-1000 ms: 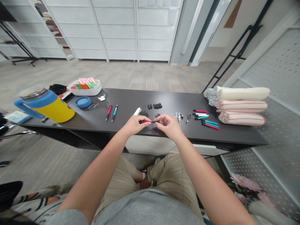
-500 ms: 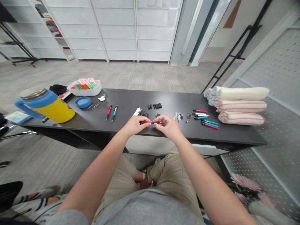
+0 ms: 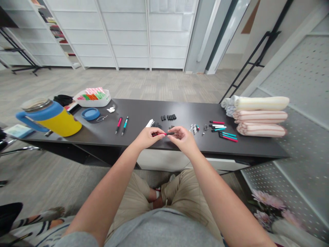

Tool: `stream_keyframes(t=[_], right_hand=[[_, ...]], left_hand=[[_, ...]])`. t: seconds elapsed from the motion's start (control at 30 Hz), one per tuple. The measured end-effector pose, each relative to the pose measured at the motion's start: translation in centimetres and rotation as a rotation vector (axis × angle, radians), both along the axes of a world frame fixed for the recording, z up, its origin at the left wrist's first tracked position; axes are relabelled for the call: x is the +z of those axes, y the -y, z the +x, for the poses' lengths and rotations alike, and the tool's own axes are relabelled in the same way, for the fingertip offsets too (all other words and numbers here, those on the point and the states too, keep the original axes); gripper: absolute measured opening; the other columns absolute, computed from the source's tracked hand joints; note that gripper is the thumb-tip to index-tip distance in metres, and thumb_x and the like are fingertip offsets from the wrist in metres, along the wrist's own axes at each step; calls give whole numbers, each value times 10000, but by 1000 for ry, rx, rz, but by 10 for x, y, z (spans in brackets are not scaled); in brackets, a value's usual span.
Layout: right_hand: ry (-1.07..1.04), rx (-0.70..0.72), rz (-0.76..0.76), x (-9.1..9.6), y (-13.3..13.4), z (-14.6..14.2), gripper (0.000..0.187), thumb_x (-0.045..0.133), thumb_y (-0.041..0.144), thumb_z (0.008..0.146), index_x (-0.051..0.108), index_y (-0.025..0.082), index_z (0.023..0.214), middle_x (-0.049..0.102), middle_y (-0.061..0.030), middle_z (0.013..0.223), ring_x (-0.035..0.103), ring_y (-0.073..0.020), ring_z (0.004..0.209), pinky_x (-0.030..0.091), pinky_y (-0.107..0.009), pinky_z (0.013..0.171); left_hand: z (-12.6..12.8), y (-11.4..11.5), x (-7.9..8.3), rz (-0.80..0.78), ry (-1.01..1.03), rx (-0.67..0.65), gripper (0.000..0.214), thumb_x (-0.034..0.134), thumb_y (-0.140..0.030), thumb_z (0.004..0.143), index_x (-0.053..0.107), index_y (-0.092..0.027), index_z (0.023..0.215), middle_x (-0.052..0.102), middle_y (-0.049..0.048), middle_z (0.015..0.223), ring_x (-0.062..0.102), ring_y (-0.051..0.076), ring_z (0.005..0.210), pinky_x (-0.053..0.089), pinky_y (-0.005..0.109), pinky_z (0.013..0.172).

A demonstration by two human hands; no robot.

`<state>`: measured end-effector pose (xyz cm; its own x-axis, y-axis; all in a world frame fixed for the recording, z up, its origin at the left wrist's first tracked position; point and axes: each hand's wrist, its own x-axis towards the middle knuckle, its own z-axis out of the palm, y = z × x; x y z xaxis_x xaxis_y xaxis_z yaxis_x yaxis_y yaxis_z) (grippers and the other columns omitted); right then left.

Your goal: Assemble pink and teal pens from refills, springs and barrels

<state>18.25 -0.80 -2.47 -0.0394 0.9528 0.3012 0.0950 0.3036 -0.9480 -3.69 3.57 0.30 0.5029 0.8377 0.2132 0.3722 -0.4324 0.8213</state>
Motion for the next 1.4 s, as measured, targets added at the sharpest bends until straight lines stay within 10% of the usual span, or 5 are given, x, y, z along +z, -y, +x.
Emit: stream_keyframes(t=[0.17,0.33,0.53,1.4], right_hand=[[29,-332,28,7,18,22,344,677,540,931,667,245,1109,743,-82,1056,683,-209,800,565,-345,700],[524,-740,39,9,31,90,305,577,439,979,716,209,1124,757,-75,989,655,-212,736,498,-370,779],[919,-757,75,0,28,142,357,563,298,923,727,183,1218,728,-90,932,658,-275,921,468,-374,843],[1044,-792,19,-2,17,135,230,596,303,912,717,202,1079,717,-95,992,634,-256,887,407,-329,700]], left_hand=[[-2,-1,-1,-13,11,57,273,724,-431,887,820,-197,989,776,26,826,639,153,718,462,251,662],[-1,0,1,-8,13,70,282,708,-433,898,817,-186,982,769,25,807,640,148,710,472,244,668],[0,2,6,-17,7,77,259,704,-408,901,810,-182,970,768,27,794,656,156,724,491,247,694],[-1,3,3,9,6,71,268,693,-421,905,811,-186,954,762,28,790,633,150,698,479,247,672]])
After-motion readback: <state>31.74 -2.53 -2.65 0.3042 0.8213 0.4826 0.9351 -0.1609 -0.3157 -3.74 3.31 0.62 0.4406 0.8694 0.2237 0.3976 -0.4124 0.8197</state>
